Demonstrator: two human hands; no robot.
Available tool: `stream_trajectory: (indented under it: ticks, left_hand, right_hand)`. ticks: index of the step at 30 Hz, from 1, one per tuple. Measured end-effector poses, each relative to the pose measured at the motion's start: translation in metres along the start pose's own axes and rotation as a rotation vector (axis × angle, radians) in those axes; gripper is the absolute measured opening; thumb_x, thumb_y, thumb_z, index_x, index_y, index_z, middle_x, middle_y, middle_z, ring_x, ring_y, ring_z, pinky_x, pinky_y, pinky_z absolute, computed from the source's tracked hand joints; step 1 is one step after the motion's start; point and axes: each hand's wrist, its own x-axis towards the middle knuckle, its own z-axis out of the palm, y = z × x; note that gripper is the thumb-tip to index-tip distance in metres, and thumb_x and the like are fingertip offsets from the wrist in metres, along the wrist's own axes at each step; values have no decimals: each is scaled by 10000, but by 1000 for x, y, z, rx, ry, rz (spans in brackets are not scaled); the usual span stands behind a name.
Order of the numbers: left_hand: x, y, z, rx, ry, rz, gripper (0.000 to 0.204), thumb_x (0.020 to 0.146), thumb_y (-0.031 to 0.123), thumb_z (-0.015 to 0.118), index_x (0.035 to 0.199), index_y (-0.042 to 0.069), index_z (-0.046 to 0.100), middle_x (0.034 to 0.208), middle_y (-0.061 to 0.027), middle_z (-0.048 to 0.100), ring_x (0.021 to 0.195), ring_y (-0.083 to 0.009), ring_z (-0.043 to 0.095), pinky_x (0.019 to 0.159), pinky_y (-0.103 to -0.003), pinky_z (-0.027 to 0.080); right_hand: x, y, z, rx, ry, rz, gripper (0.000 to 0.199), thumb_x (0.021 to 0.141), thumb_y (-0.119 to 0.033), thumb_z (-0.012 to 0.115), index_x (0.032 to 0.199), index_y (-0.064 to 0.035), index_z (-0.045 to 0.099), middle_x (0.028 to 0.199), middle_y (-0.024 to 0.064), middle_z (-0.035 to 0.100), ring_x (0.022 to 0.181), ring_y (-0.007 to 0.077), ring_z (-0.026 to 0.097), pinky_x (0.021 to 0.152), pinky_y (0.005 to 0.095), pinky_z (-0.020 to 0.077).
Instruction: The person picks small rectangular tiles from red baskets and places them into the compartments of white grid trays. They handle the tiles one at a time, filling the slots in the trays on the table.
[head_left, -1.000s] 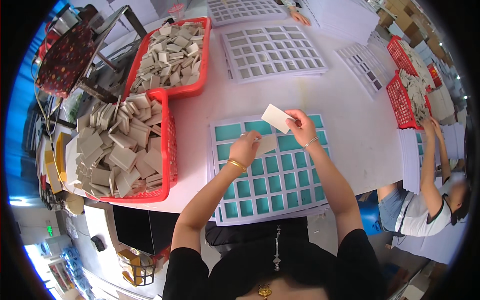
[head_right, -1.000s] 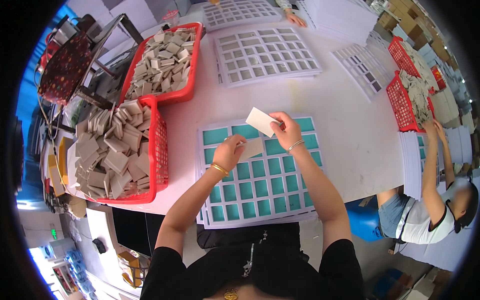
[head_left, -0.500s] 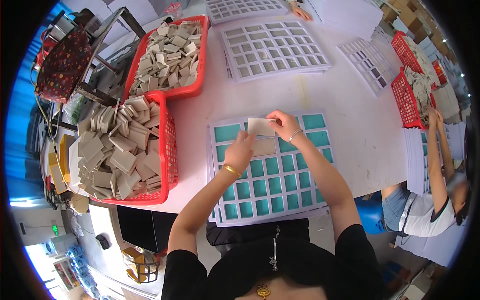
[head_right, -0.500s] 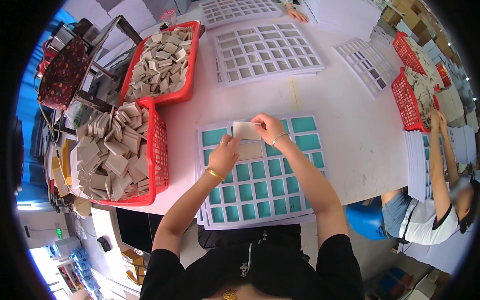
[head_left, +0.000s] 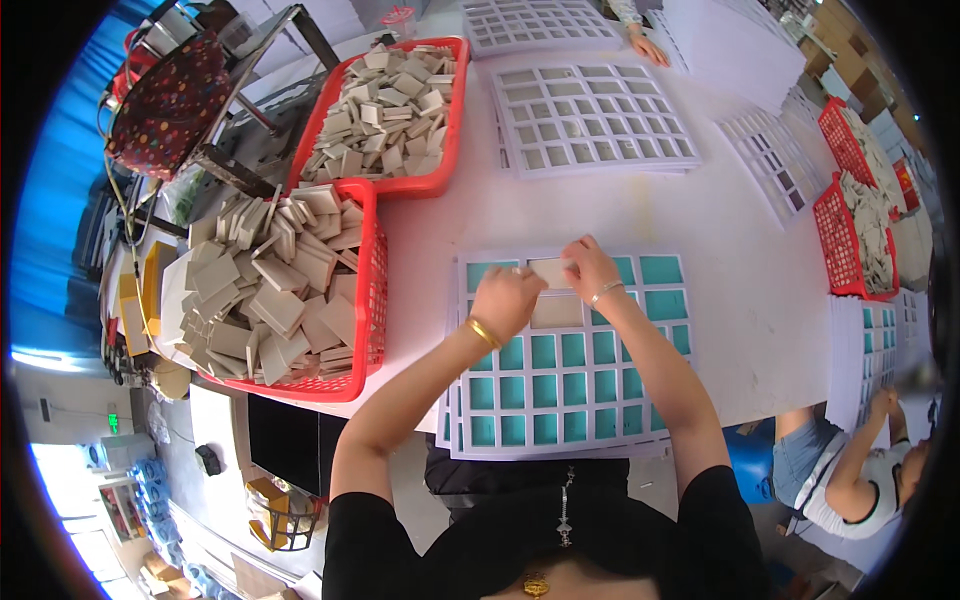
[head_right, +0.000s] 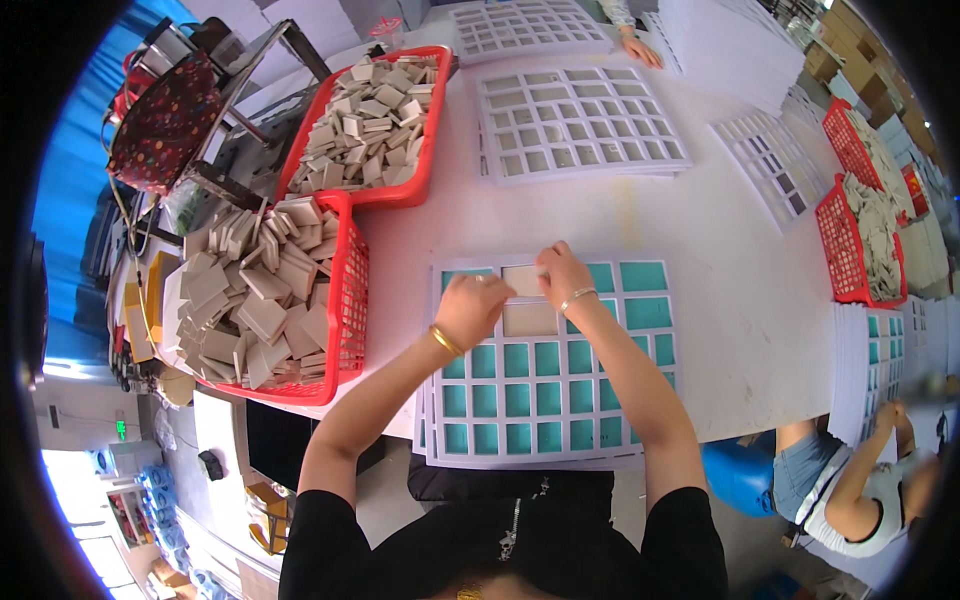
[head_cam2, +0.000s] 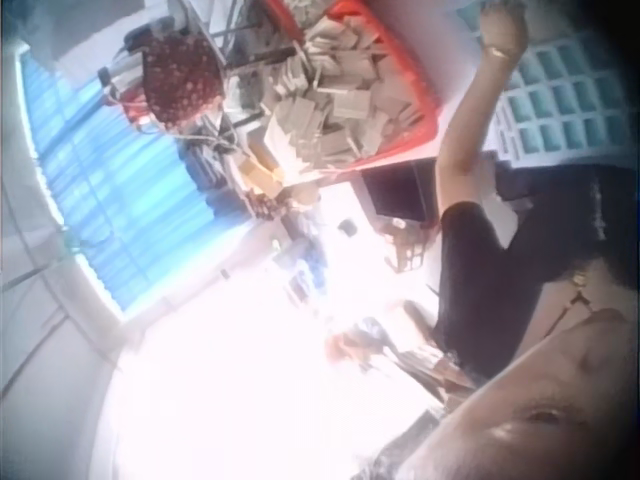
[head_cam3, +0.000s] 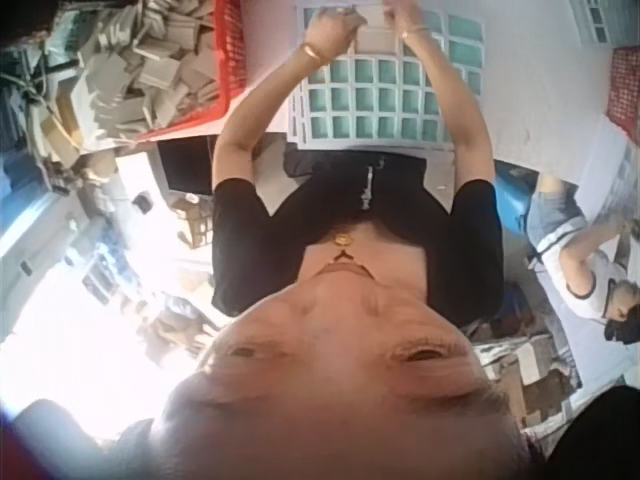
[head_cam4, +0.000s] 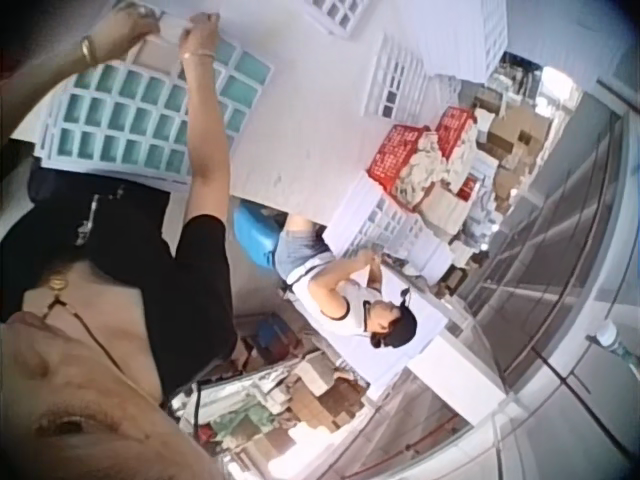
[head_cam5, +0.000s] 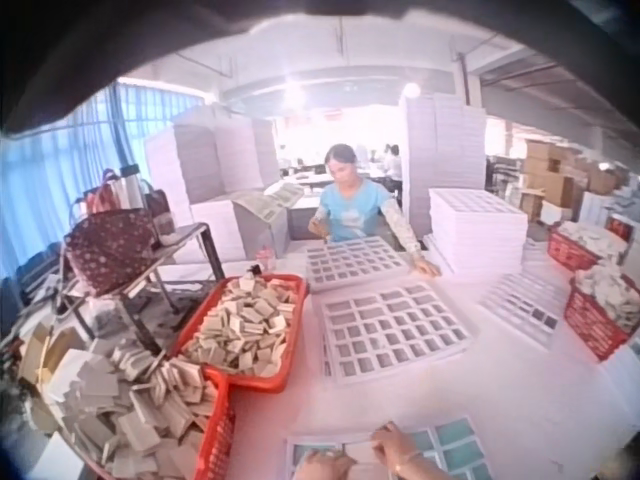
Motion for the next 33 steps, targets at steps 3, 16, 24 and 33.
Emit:
stream_trajectory:
  ticks: [3, 16, 24, 33]
  left_hand:
    - [36, -30, -22, -68, 211, -114, 141, 791, 58, 575, 874, 135, 660, 855, -76, 642, 788, -301, 621, 670, -414, 491]
    - [149, -251, -104, 670, 144, -433, 396, 790, 117, 612, 1173, 189, 538, 1247, -26, 559, 1215, -243, 478, 979, -461, 395]
    - [182, -247, -87, 840, -43, -633, 464, 723, 268, 705, 1134, 104, 566, 1197, -95, 597, 1224, -231, 467, 1005, -458, 329]
    - [159, -268, -109, 614, -48, -472, 616, 751, 229, 692, 1271, 110, 384, 1042, -136, 639, 874, -355, 650, 895, -432, 436]
  right_hand:
    - [-2, -9, -5, -81, 91, 51, 247, 730, -60, 684, 942, -98, 562, 1004, 109, 557, 807, 313, 600, 704, 419, 500]
    - [-19, -4, -5, -135, 114, 57, 152, 718, -94, 686, 828, -132, 588, 802, 49, 602, 776, 278, 607, 635, 396, 492]
    - [-22, -5, -13, -78, 3, 79, 164, 720, -94, 699, 845, -135, 603, 912, 16, 595, 848, 232, 601, 644, 370, 502]
    - [-25, -23, -14, -341, -101, 39, 80, 776, -105, 636, 843, -138, 663, 928, 35, 552, 906, 227, 564, 689, 360, 483]
